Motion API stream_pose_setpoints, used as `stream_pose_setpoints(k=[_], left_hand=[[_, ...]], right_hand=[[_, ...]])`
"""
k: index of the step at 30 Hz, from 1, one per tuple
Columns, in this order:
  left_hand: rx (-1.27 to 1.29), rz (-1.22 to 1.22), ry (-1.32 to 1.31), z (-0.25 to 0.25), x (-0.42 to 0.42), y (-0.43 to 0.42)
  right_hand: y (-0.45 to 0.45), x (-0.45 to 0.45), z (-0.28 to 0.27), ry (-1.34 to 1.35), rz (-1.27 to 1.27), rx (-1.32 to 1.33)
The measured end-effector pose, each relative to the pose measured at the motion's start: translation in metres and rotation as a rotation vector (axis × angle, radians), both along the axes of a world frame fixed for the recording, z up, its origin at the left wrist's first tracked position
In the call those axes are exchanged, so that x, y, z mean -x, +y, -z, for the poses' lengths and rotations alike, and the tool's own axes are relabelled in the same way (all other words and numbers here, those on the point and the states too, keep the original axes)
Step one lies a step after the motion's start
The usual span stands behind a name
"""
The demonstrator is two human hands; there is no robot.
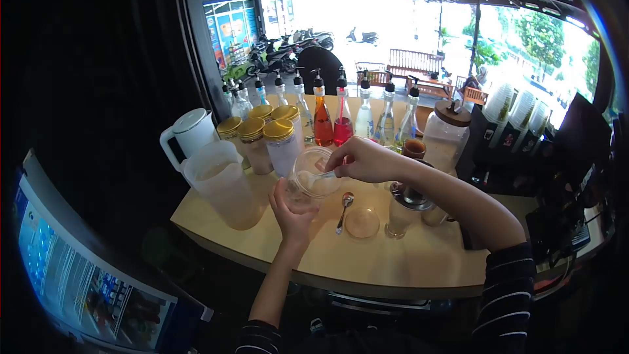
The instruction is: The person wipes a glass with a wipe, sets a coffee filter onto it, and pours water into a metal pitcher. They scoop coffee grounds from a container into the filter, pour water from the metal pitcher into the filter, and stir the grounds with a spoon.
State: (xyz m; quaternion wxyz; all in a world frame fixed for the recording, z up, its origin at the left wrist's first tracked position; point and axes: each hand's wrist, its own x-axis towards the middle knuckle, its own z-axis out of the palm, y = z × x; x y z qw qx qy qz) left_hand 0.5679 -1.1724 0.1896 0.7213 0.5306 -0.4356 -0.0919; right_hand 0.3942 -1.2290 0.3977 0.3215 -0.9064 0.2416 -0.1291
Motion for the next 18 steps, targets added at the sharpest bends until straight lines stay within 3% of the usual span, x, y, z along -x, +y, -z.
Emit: stream_pose_setpoints(k=[8,18], left_hand=[[-0.033,-0.124,-0.318,-0.009,-0.027,0.027],[-0.147,-0.083,-0.259,0.001,0.004,0.035]], right_hand=[[0.001,-0.015,0.002,-0.091,-0.055,-0.053],[-0.026,0.029,-0.001,-0.167,-0.054,-0.135]])
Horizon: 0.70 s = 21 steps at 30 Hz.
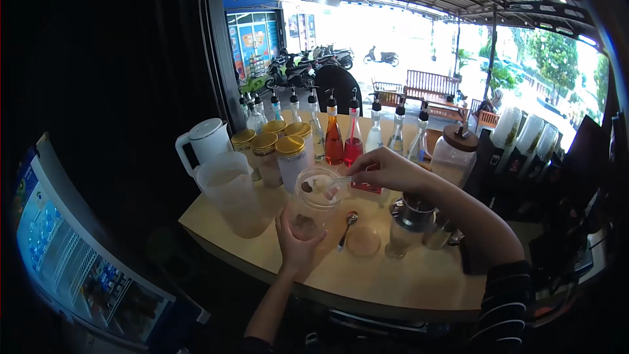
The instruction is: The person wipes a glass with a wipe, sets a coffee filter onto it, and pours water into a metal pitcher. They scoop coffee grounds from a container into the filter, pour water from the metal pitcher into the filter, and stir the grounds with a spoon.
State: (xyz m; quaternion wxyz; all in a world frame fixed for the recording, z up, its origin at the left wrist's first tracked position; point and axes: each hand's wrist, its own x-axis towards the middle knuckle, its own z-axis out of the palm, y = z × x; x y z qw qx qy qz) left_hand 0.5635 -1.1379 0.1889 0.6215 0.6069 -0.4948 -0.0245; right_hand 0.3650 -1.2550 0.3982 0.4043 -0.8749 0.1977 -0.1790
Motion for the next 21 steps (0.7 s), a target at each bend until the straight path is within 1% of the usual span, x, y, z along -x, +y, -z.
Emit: stream_pose_setpoints(k=[1,3,4,5,6,8,9,10,12,13,14,16,18,19,20,21], left_hand=[[0.006,0.013,0.016,0.001,0.006,-0.001],[0.006,0.021,0.031,0.008,0.016,-0.003],[0.039,0.058,0.133,0.013,0.019,-0.007],[0.072,0.097,0.237,0.019,0.023,-0.010],[0.069,0.096,0.243,0.017,0.028,-0.011],[0.064,0.077,0.458,0.014,0.034,-0.014],[0.010,0.039,0.488,0.014,0.032,-0.015],[0.004,0.036,0.495,0.018,0.030,-0.019],[0.109,0.057,0.511,0.025,0.026,-0.025],[0.096,0.005,0.494,0.026,0.027,-0.024],[0.086,0.004,0.500,0.029,0.029,-0.022],[0.096,-0.066,0.386,0.031,0.029,-0.028],[0.077,-0.097,0.369,0.033,0.036,-0.028],[0.047,-0.130,0.347,0.033,0.039,-0.028],[0.050,-0.128,0.355,0.033,0.039,-0.028],[0.058,-0.100,0.397,0.032,0.040,-0.028]], right_hand=[[-0.005,0.007,0.001,-0.031,-0.018,0.046],[-0.009,0.025,-0.002,-0.030,0.010,0.030],[-0.011,0.035,-0.003,-0.026,0.048,0.012],[-0.018,0.044,0.002,-0.103,0.003,0.063],[-0.020,0.055,0.002,-0.098,0.003,0.060],[-0.021,0.075,0.002,-0.139,0.015,0.136],[-0.021,0.086,0.002,-0.114,0.037,0.123],[-0.019,0.099,0.000,-0.106,0.035,0.116],[-0.009,0.121,-0.002,-0.100,0.129,0.114],[-0.015,0.132,0.007,-0.113,0.146,0.137],[-0.012,0.141,0.009,-0.106,0.147,0.128],[0.001,0.160,0.002,-0.159,0.178,0.201],[0.006,0.176,-0.002,-0.115,0.196,0.215],[0.007,0.182,-0.001,-0.100,0.242,0.287],[0.007,0.188,0.002,-0.085,0.289,0.358],[0.007,0.192,0.007,-0.095,0.312,0.333]])
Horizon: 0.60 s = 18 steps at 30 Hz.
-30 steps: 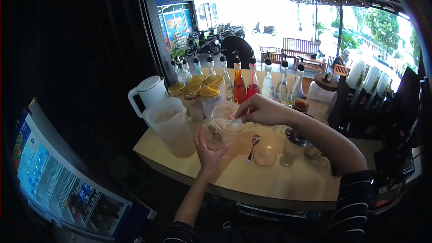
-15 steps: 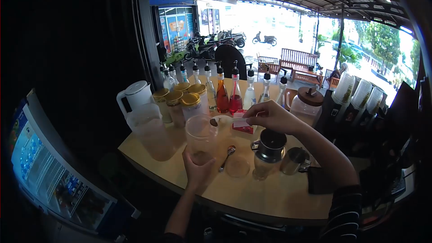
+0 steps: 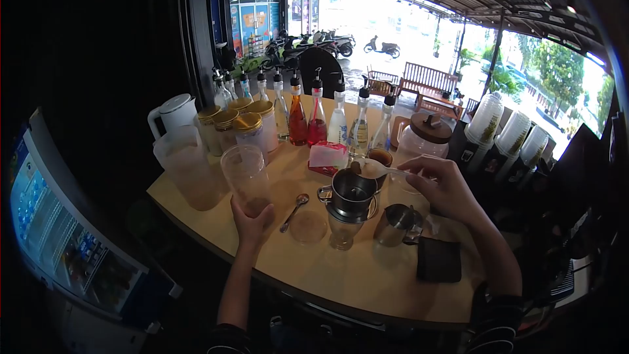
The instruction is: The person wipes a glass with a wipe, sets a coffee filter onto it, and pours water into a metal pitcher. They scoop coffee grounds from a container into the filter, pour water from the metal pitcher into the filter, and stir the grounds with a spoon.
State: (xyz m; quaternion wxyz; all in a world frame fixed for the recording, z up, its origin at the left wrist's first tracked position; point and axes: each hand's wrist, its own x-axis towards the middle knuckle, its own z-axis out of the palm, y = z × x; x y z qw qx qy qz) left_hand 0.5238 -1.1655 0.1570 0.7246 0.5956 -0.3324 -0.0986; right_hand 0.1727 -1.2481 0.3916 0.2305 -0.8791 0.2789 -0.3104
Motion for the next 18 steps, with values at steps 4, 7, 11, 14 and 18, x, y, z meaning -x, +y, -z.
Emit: stream_pose_setpoints(k=[4,7,11,14,18], left_hand=[[-0.001,0.010,0.020,-0.003,0.003,0.002],[0.033,0.043,0.059,0.000,0.001,0.000],[0.053,0.055,0.072,0.008,-0.003,-0.003],[0.047,0.045,0.061,0.015,-0.008,-0.006],[0.063,0.065,0.080,0.009,-0.004,-0.004]], right_hand=[[0.001,0.012,0.012,0.006,-0.021,0.069],[0.005,0.013,0.011,0.046,-0.003,0.079],[-0.002,0.010,0.016,-0.007,-0.004,0.129],[-0.005,0.009,0.015,0.031,0.006,0.129],[-0.011,0.004,0.022,-0.004,-0.021,0.160]])
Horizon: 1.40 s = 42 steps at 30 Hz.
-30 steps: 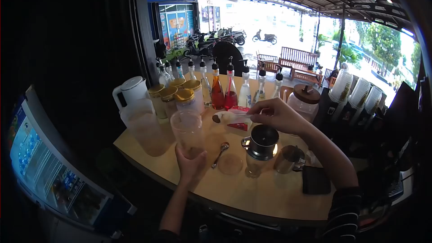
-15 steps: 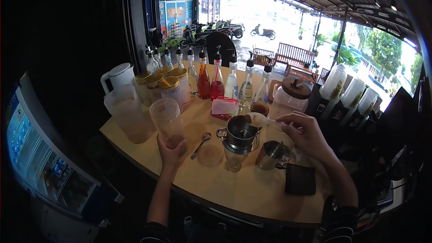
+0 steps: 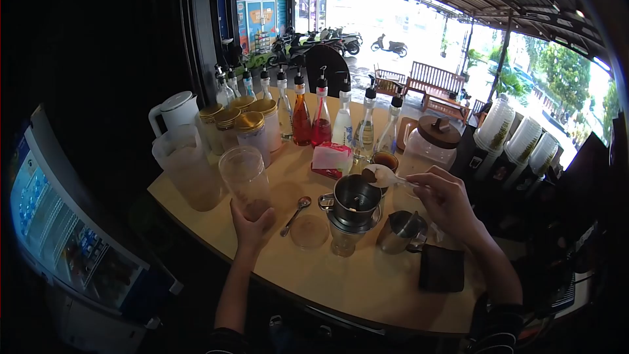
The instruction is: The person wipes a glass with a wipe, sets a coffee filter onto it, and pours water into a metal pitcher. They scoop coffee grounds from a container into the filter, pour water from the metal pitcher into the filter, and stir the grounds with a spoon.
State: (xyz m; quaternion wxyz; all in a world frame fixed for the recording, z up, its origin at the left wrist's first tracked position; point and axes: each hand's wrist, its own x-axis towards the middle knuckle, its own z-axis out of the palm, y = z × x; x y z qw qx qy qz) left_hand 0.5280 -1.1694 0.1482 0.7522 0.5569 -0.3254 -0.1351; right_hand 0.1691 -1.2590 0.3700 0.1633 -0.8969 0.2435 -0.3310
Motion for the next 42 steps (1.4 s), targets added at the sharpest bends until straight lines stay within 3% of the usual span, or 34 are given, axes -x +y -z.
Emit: stream_pose_setpoints(k=[4,29,42], left_hand=[[0.037,0.044,0.056,-0.009,0.006,0.003],[-0.001,0.023,-0.019,-0.005,0.002,0.003],[0.023,0.012,-0.013,0.000,0.000,0.001]], right_hand=[[-0.007,-0.005,0.010,-0.101,-0.042,0.052],[0.006,0.010,0.010,-0.050,-0.010,0.130],[0.019,-0.006,0.026,-0.129,-0.136,0.199]])
